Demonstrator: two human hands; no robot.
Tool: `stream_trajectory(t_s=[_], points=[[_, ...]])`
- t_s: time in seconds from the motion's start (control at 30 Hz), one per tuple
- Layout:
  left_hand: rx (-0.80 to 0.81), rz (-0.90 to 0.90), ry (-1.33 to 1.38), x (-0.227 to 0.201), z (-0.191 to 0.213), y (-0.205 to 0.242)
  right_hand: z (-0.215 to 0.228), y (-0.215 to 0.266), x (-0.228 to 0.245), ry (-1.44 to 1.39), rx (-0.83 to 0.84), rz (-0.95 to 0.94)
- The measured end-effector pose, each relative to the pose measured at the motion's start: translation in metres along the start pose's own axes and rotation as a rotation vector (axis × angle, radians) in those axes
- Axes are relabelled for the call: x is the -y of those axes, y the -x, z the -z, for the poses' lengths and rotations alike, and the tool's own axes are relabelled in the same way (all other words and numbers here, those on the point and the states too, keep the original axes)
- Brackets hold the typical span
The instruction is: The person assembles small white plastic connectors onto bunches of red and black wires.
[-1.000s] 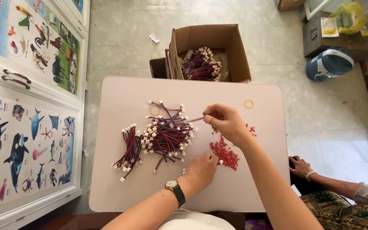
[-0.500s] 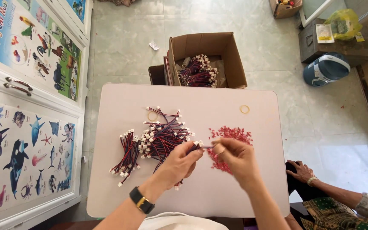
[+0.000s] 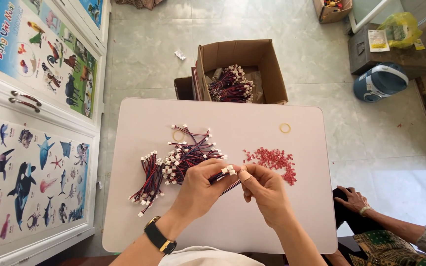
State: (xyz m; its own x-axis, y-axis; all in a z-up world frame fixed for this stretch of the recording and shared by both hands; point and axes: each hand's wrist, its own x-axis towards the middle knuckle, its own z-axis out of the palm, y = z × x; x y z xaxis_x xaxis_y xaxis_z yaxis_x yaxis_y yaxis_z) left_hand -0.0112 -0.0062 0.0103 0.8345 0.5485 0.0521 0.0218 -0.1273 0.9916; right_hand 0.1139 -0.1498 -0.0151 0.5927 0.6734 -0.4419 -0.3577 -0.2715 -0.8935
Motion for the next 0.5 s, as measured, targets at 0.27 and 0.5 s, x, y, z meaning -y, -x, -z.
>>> stream_trajectory(t_s=[0.27, 0.5], points=[[0.099, -0.145, -0.180, 0.001, 0.013, -0.011, 0.004, -0.002, 0.005, -0.196, 0.082, -0.210], [0.192, -0.041, -0.160, 0.002, 0.018, -0.018, 0.003, 0.000, 0.003, -0.292, 0.079, -0.278]])
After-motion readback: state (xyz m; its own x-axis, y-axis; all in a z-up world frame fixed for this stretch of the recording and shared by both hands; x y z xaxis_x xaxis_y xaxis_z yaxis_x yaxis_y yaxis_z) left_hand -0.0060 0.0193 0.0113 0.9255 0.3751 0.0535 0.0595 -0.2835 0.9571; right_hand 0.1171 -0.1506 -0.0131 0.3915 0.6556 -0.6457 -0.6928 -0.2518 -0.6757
